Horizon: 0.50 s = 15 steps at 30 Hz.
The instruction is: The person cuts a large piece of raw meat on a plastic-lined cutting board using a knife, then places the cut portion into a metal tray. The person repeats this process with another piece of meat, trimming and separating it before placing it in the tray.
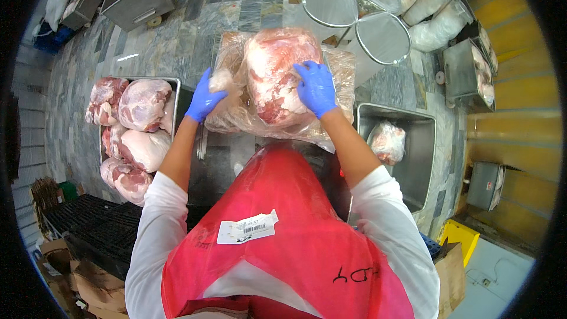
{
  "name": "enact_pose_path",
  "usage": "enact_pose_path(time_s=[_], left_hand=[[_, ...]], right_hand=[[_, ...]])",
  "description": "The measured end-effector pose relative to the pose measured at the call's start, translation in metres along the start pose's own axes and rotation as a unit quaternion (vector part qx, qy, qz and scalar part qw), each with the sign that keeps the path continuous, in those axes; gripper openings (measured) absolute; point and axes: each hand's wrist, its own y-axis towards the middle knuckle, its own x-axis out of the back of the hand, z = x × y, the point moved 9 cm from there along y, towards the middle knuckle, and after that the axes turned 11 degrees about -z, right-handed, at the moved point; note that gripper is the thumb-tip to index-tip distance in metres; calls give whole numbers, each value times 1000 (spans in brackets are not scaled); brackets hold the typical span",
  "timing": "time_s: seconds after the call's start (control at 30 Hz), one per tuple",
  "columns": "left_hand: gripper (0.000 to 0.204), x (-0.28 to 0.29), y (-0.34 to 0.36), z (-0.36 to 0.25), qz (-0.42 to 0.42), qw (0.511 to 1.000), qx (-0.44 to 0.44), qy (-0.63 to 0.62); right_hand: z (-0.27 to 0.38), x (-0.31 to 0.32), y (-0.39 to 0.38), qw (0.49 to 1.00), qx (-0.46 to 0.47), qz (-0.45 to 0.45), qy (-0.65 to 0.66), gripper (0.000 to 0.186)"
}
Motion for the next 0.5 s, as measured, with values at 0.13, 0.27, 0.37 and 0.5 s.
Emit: enact_pose_path(time_s=[0.13,0.27,0.37,0.5], left_hand=[[77,-46,37,-31,62,997,37,-23],[61,-87,44,-35,200,949,172,-172],[54,-77,48,-35,144,957,182,-172],[47,-24,71,16,-43,937,262,-226]], right_hand=[[-12,-30,16,1000,-16,-2,-14,18],[-26,-44,16,994,-78,-5,81,5],[-29,-45,11,986,-90,1,142,6],[-36,-46,17,980,-104,7,171,6]])
